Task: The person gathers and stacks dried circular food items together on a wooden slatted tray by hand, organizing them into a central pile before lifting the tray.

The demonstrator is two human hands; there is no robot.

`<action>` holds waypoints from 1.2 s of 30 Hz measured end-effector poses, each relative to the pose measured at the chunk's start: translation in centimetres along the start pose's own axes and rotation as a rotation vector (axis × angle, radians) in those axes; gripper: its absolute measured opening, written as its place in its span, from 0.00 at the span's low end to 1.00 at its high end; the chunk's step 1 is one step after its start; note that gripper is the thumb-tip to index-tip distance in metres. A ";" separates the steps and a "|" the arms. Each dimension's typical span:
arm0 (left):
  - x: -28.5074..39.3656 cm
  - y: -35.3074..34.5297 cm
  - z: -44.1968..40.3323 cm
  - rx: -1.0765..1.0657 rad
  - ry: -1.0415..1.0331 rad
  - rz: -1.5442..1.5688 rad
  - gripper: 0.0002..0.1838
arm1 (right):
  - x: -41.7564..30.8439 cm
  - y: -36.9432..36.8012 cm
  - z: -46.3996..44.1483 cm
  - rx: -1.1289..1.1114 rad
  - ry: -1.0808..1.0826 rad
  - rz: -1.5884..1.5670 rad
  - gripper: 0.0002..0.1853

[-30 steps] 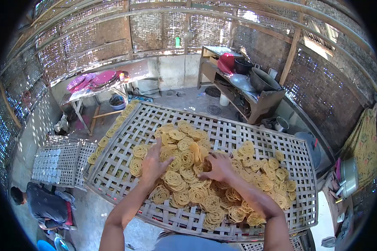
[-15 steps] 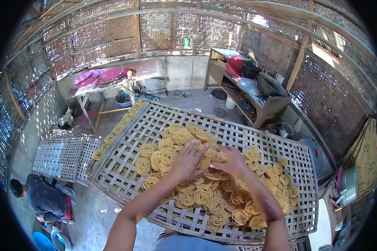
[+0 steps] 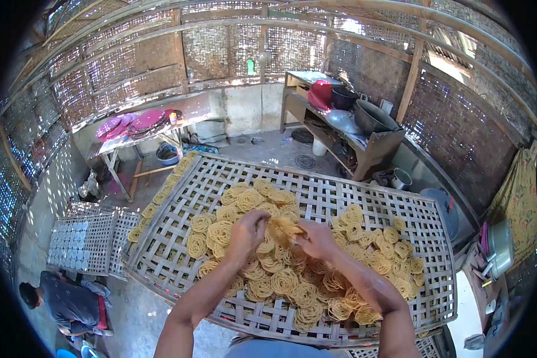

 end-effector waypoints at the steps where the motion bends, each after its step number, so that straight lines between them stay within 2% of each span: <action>1: -0.5 0.4 -0.2 0.012 0.040 0.083 0.13 | 0.0 0.8 0.2 -0.073 -0.076 -0.131 0.21; 3: 0.8 1.7 -0.4 0.065 0.018 0.035 0.12 | -0.5 2.6 1.2 -0.142 -0.198 -0.330 0.21; 4: 1.4 2.2 -0.4 0.088 0.004 0.013 0.12 | -0.9 3.4 1.8 -0.153 -0.159 -0.398 0.21; 6: 2.7 1.9 -0.1 -0.017 -0.089 -0.137 0.18 | -0.9 4.4 3.3 -0.172 -0.085 -0.537 0.23; 8: 4.2 1.0 0.7 -0.101 -0.142 -0.248 0.24 | 0.7 4.8 5.0 -0.170 -0.175 -0.407 0.28; 9: 4.0 0.0 1.2 -0.184 -0.134 -0.298 0.31 | 1.3 4.9 5.8 -0.170 -0.219 -0.340 0.31; 12: 3.0 -3.2 3.5 -0.432 -0.127 -0.424 0.51 | -1.0 5.4 10.3 0.134 -0.090 0.357 0.43; 14: 2.6 -5.5 5.2 -0.616 -0.142 -0.472 0.64 | -3.4 1.5 12.9 -0.110 -0.092 0.313 0.53; 17: 4.1 -8.1 6.8 -0.816 -0.210 -0.607 0.76 | -6.2 -3.6 16.2 -0.270 -0.048 0.468 0.58; 20: 5.1 -10.9 6.6 -0.838 -0.273 -0.478 0.78 | -3.9 -3.2 16.8 -0.192 -0.236 0.489 0.59; 21: 5.6 -11.4 6.0 -0.767 -0.255 -0.399 0.71 | -2.8 -2.3 16.9 -0.146 -0.306 0.470 0.57; 24: 6.9 -12.8 3.4 -0.704 -0.274 -0.147 0.58 | 0.5 0.7 16.9 -0.145 -0.425 0.477 0.52; 25: 9.2 -11.8 2.3 -0.608 -0.266 -0.127 0.49 | 1.9 1.5 17.0 -0.105 -0.416 0.471 0.48; 28: 9.0 -13.2 0.2 -0.600 -0.004 0.084 0.48 | 6.1 3.1 17.1 0.015 -0.427 0.378 0.36; 29: 9.3 -13.4 -0.5 -0.534 -0.080 -0.047 0.49 | 7.2 4.1 17.0 0.061 -0.456 0.298 0.33; 30: 9.2 -13.6 -0.6 -0.518 -0.085 0.003 0.50 | 8.0 5.1 17.2 0.107 -0.484 0.217 0.29; 32: 10.2 -12.2 -2.2 -0.484 -0.103 0.097 0.50 | 8.4 8.6 18.3 0.320 -0.498 0.050 0.27; 33: 9.3 -11.8 -2.9 -0.597 0.107 0.089 0.54 | 8.3 10.1 19.2 0.424 -0.503 -0.036 0.27; 36: 6.9 -8.6 -3.7 -0.488 0.008 -0.024 0.57 | 6.7 13.7 22.3 0.540 -0.519 0.097 0.31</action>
Point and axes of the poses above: each hand's wrist, its own z-axis away from the middle knuckle, its own y-axis out of the back of the hand, x = y × z, the point moved 7 cm from there along -z, towards the middle knuckle, and after that the axes turned 10 degrees about -x, right-handed, at the moved point
